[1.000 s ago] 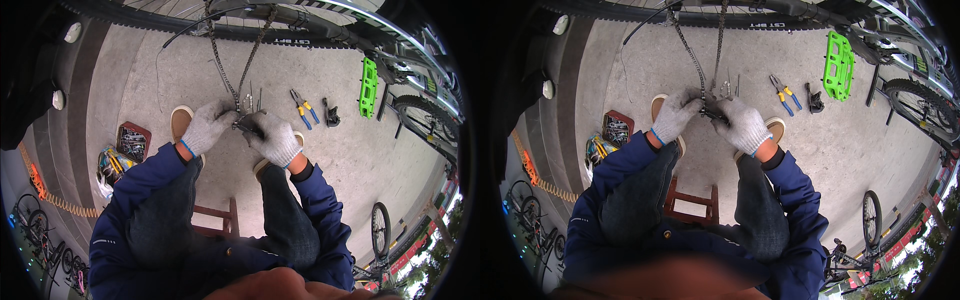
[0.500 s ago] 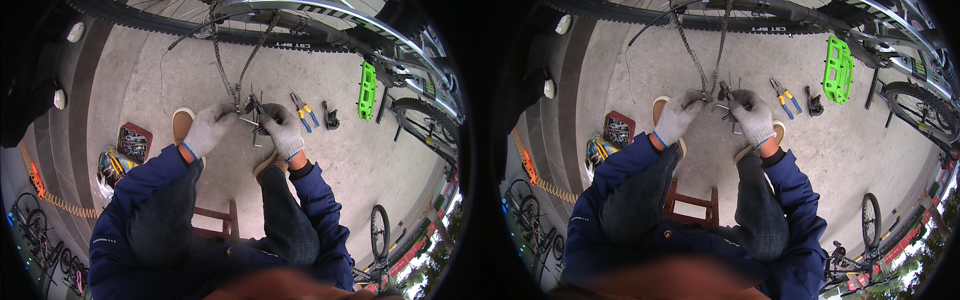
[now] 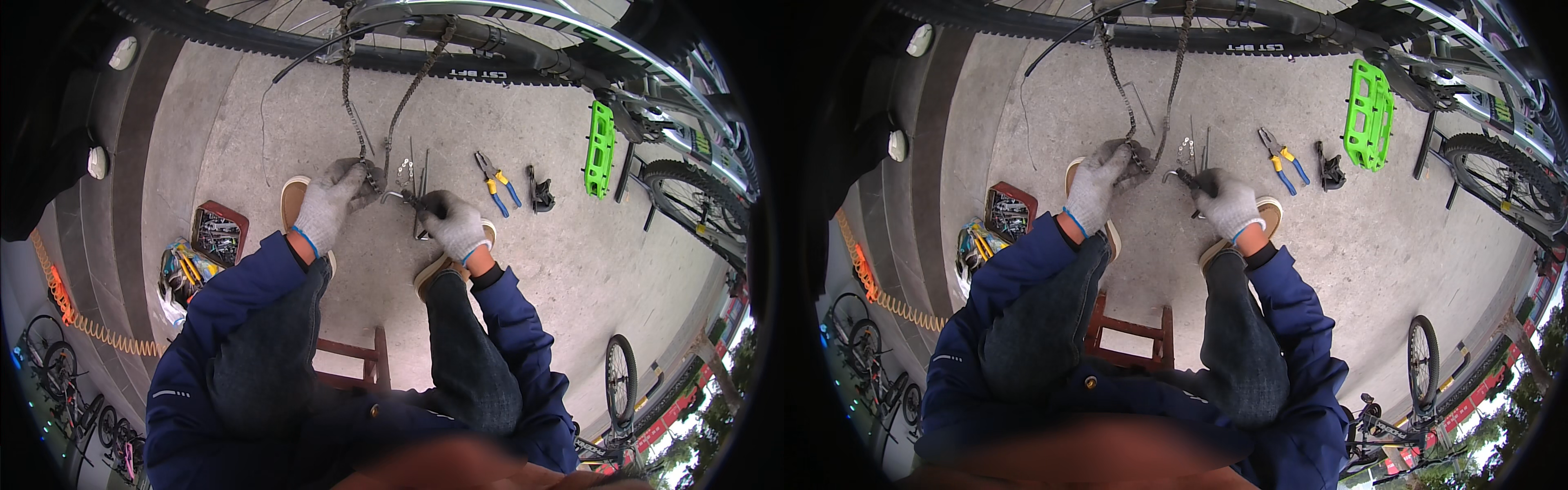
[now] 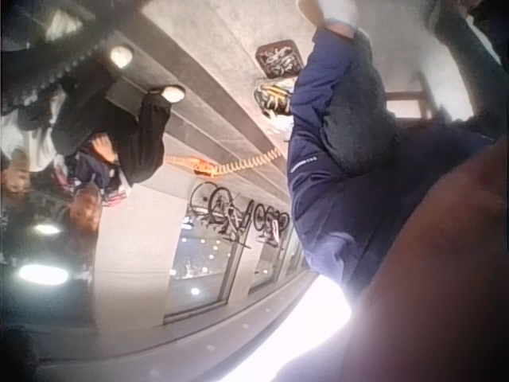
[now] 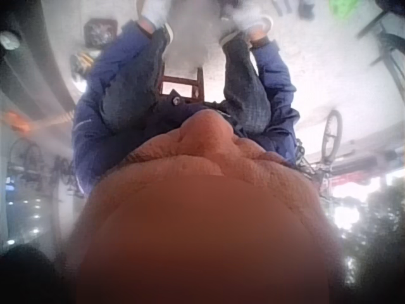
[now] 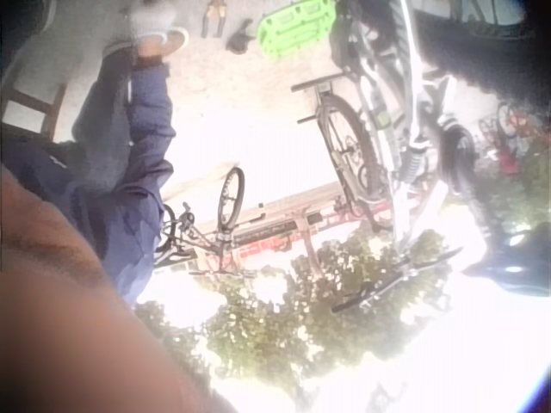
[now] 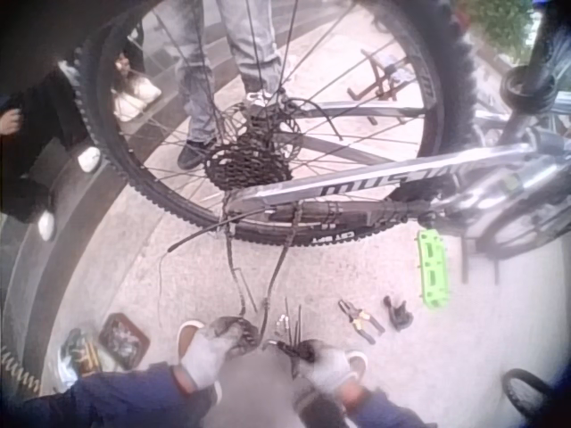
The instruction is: The person uses a chain tool to remove a link from a bicycle chain, then routes the chain through the rear derailleur and around the cassette. They adjust the derailleur and spin the rear wheel to test the chain movement.
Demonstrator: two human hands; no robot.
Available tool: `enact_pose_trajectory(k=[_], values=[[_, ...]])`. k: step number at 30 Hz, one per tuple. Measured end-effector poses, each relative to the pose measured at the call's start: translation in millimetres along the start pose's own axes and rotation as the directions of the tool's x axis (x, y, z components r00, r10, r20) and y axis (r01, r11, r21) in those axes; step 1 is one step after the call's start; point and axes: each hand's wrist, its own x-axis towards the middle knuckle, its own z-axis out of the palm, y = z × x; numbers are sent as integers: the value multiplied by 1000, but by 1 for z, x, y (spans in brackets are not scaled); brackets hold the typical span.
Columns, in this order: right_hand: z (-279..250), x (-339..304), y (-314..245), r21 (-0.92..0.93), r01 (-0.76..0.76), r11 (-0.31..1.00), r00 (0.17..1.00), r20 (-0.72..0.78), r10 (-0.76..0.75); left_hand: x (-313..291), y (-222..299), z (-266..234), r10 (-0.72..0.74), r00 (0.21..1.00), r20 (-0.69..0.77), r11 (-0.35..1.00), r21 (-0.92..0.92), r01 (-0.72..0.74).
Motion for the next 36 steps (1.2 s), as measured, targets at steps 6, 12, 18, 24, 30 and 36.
enact_pose_trajectory(k=[6,12,18,24,30,36], values=[[38,-6,14,-258,189,948,978,137,-158,6,-2,-6,0,1000,-8,991,-132,-1],[56,-11,25,-205,303,931,940,227,-255,18,0,-24,45,995,-88,957,-282,-69],[67,-17,40,-295,324,899,912,349,-215,25,13,-58,150,988,-24,910,-389,-147],[77,-24,60,-219,323,921,900,373,-227,9,16,-59,145,987,-67,922,-352,-159],[57,1,42,-363,250,898,956,238,-170,-5,16,-49,99,994,-55,928,-357,-112],[49,69,12,160,89,983,994,-73,-78,-27,8,-37,8,996,92,948,-318,21]])
